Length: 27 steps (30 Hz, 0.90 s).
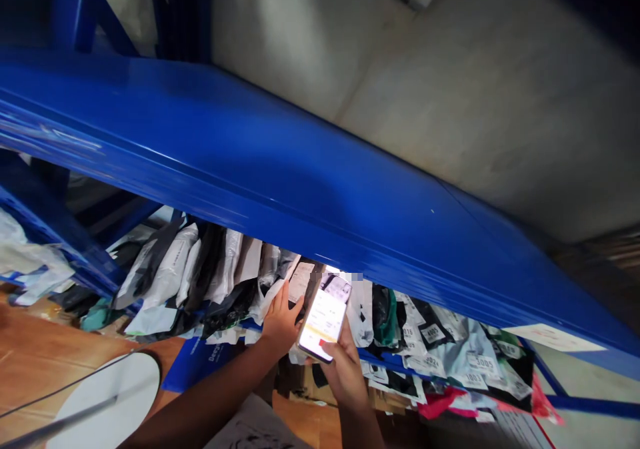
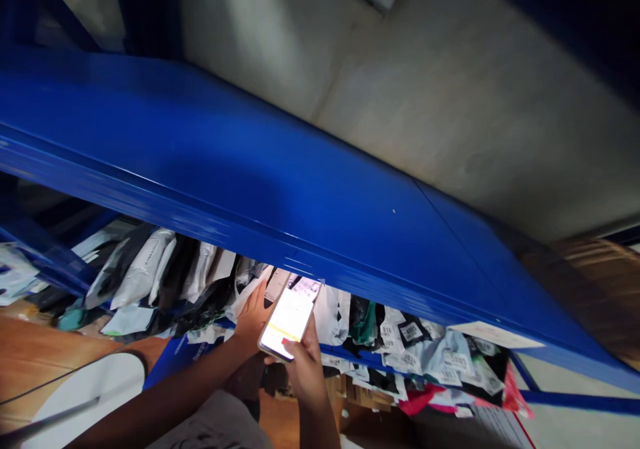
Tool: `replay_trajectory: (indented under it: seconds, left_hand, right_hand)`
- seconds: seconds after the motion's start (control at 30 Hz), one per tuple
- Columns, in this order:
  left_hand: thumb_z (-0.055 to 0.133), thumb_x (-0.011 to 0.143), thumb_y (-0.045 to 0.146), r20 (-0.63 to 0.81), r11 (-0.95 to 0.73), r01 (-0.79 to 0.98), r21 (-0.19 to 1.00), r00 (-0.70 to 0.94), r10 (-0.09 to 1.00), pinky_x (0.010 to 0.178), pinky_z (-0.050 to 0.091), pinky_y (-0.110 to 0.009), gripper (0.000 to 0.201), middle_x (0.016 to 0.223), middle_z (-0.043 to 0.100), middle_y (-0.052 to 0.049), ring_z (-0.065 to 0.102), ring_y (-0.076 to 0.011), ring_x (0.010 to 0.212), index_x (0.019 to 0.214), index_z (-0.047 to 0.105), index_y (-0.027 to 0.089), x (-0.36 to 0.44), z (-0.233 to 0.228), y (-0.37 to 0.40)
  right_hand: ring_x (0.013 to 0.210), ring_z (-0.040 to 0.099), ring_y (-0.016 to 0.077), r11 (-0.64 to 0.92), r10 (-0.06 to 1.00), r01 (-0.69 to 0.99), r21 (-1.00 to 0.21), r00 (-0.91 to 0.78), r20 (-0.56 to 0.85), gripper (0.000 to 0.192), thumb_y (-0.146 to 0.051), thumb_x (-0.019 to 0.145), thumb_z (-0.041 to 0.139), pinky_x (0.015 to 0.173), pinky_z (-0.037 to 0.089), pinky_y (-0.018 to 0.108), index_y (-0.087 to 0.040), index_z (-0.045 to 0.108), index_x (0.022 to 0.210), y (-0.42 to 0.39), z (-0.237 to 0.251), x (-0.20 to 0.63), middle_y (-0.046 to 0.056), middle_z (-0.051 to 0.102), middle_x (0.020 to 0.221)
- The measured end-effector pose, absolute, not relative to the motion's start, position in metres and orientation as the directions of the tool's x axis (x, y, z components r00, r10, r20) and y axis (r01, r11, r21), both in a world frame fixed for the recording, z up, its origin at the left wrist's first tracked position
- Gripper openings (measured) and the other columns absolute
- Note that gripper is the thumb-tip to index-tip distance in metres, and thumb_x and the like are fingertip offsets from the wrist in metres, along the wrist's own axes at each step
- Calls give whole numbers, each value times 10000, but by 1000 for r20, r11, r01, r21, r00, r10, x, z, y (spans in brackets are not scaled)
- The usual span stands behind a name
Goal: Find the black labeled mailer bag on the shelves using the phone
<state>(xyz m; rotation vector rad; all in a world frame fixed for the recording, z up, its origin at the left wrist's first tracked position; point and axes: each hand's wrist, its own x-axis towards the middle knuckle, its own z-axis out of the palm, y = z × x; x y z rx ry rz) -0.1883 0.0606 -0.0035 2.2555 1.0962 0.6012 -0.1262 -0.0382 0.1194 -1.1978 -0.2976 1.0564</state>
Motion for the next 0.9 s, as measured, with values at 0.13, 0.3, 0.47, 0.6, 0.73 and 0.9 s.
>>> replay_trajectory:
  seconds: [0.13,0.3,0.47,0.6,0.73,0.9]
  left_hand:
    - [649,819,297,90,-506,621,599,576,812,1102,337,-535,501,1564,258,-175,258,-381,1430,1315,581,264,-185,-3,61]
    - [556,871,184,163,-621,503,601,684,711,1117,367,-453,344,1444,464,-193,387,-321,1376,1198,653,135,-188,9,62]
    - [434,893,122,262,-600,518,610,583,769,1059,413,-478,435,1358,548,-172,502,-317,1267,1310,558,147,-202,25,58]
    - [462,892,213,94,-593,548,590,682,725,833,518,-393,327,1079,669,-181,634,-304,993,1131,660,108,-198,42,65]
    - [419,913,193,253,-730,456,509,731,633,1027,387,-436,389,1249,608,-125,518,-286,1194,1266,581,193,-180,70,101]
    - [528,883,329,228,-877,422,231,852,471,1017,377,-497,299,1081,677,-153,586,-315,1070,1039,697,140,-168,86,161]
  right_hand:
    - [693,694,268,58,765,-560,-826,557,-324,844,-213,545,731,425,510,289,-310,486,1347,-44,117,-113,58,762,952]
    - [758,698,299,104,750,-625,-774,561,-352,811,-292,551,728,491,536,342,-318,503,1330,-45,109,-110,39,762,940]
    - [755,704,300,110,754,-606,-788,567,-331,779,-318,560,745,429,484,288,-299,525,1307,-47,107,-109,64,759,960]
    - [713,703,273,111,753,-587,-802,576,-317,743,-309,576,735,428,480,273,-320,537,1292,-50,105,-104,36,761,900]
    - [779,707,291,90,794,-592,-801,529,-301,783,-309,616,705,462,485,285,-300,474,1364,-54,100,-102,60,771,916]
    - [783,714,297,103,815,-591,-800,512,-273,841,-301,625,701,453,486,281,-306,408,1414,-58,92,-101,55,778,915]
